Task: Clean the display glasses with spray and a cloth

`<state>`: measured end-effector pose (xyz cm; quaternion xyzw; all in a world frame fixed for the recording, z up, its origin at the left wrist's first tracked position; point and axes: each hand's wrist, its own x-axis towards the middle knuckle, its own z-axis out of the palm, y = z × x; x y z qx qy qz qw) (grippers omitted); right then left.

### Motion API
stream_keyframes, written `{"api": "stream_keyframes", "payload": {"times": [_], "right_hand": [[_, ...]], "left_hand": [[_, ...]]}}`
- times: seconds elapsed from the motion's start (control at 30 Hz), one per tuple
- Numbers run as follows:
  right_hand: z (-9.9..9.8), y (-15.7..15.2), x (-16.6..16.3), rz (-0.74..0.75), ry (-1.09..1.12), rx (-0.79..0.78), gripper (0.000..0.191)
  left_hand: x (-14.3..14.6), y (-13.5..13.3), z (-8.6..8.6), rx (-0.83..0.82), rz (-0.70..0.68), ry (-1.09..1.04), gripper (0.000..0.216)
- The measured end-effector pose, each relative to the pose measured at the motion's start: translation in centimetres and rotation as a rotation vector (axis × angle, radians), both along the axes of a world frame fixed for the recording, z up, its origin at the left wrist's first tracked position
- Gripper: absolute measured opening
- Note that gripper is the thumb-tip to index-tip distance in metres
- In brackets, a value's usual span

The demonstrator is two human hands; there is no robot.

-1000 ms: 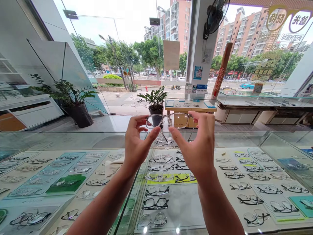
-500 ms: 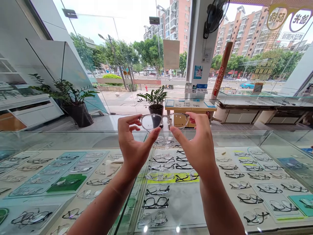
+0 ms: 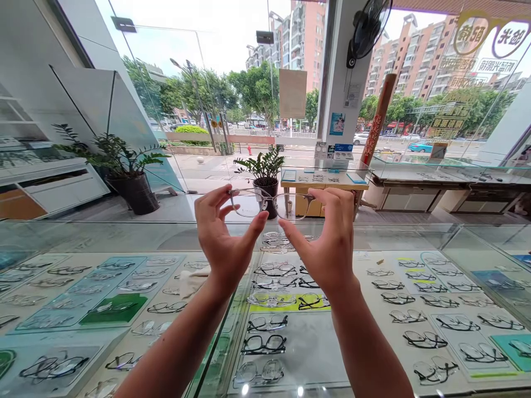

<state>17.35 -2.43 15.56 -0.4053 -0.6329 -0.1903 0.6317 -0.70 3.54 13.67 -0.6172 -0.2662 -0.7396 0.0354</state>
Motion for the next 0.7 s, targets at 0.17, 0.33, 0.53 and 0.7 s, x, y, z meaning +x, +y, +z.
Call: {"api": "stream_keyframes", "payload": {"times": [0.17, 0.33, 0.53, 0.7], "right_hand": [[-0.1, 0.1, 0.3, 0.223, 0.215, -0.096, 0.034], [-0.1, 0.2, 0.7, 0.316, 0.391, -0.118, 0.019], [0.2, -0.2, 0.7, 0.354, 0.436, -0.147, 0.020], [0.4, -0.2, 0.8, 0.380, 0.446, -0.170, 0.021]], "left_hand": [[-0.6, 0.7, 0.1, 0.095, 0.003, -0.034, 0.070], [-0.7, 1.1, -0.1, 0.133, 0.006, -0.011, 0.070], [-0.4, 1.0, -0.2, 0.153, 0.009, -0.012, 0.073], [-0.3, 1.1, -0.3, 0.163, -0.017, -0.007, 0.074]]}}
